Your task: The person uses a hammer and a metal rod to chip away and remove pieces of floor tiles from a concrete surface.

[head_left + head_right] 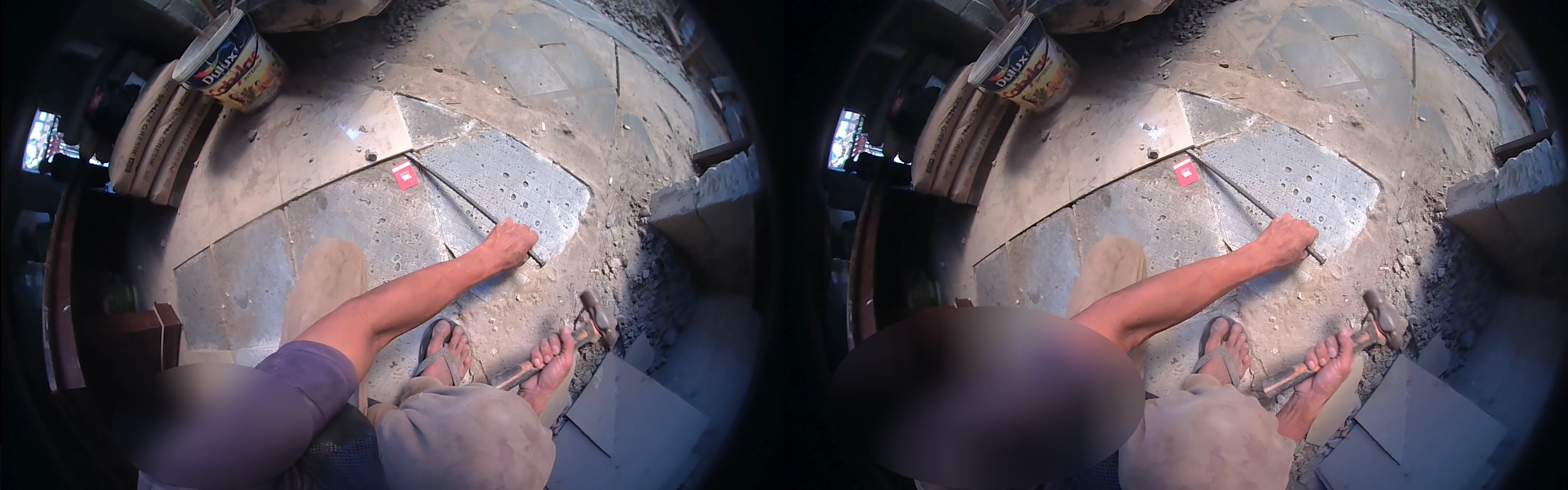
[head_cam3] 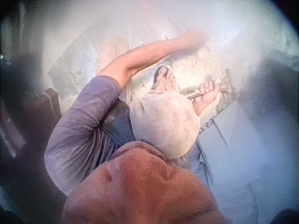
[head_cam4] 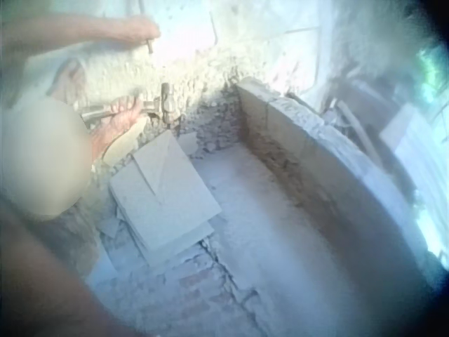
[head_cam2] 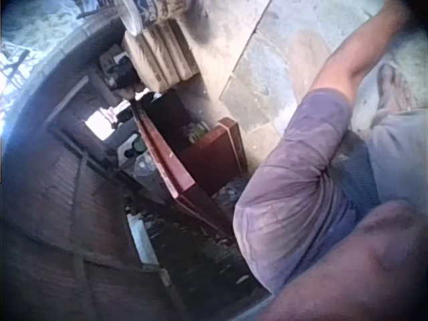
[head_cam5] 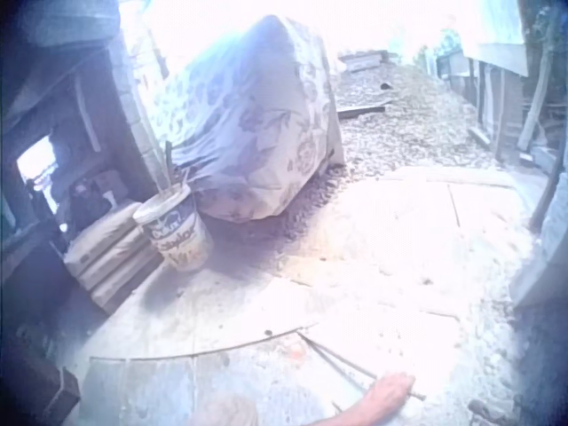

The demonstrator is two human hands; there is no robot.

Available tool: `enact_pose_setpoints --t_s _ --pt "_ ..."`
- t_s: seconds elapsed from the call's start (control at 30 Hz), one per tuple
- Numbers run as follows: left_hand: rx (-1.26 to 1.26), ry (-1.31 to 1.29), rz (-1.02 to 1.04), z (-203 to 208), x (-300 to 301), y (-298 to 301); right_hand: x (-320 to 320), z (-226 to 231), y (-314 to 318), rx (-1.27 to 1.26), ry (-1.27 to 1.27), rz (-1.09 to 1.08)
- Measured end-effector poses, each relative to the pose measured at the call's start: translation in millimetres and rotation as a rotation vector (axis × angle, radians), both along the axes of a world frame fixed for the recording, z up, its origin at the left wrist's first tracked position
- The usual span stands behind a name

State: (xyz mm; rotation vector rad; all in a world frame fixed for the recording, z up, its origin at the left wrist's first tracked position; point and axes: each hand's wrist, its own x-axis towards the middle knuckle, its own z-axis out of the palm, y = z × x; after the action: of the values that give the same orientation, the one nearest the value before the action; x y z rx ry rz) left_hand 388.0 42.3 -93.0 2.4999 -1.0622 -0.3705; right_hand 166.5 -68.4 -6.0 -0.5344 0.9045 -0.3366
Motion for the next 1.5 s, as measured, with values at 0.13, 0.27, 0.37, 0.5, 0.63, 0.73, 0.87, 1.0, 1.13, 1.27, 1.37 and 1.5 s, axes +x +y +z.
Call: enact_pose_setpoints --t_s 0.13,0.27,0.37,0.5,0.63,0.73,0.87,1.0,1.13,1.27,1.37,1.5 --pt "-0.089 -0.048 0.008 1.4 -4.4 4.2 10.1 -7.1 -12.4 -0.131 -0.02 -0.321" --pt "-0.077 -0.032 0.014 -2.7 -0.4 4.8 36.6 1.5 53.7 -0.031 0.109 0.005" --pt "-0.101 -0.05 0.012 -6.3 -1.5 6.2 30.1 -7.4 58.9 0.11 0.048 0.172" --pt "-0.023 -0.006 0.02 0.5 2.1 3.2 1.6 -8.1 20.7 0.057 0.019 0.004" --pt "-0.091 -0.009 0.01 1.2 0.7 6.9 -0.4 -36.4 1.7 -0.065 -0.07 -0.269" --pt "-0.062 -0.035 0.004 -1.4 0.6 7.3 24.2 -34.5 47.6 -0.017 0.022 -0.066" --pt "-0.031 -0.01 -0.017 -0.2 -5.1 11.1 21.2 -33.1 58.9 0.132 -0.01 0.187" --pt "-0.026 0.001 -0.018 -3.4 2.2 11.4 10.2 -16.7 42.5 0.051 -0.009 0.09" --pt "-0.05 -0.022 -0.021 -3.7 -1.6 6.3 17.9 -30.8 36.8 -0.102 -0.022 -0.157" --pt "-0.04 -0.014 -0.021 -9.8 0.2 12.7 40.5 -24.6 80.2 0.045 0.057 0.162" --pt "0.003 0.001 -0.025 -8.8 0.5 14.3 25.2 -15.2 63.5 0.061 0.015 0.198" --pt "0.026 0.026 -0.033 -4.7 2.6 6.5 8.6 -18.6 36.9 -0.035 0.0 -0.018"
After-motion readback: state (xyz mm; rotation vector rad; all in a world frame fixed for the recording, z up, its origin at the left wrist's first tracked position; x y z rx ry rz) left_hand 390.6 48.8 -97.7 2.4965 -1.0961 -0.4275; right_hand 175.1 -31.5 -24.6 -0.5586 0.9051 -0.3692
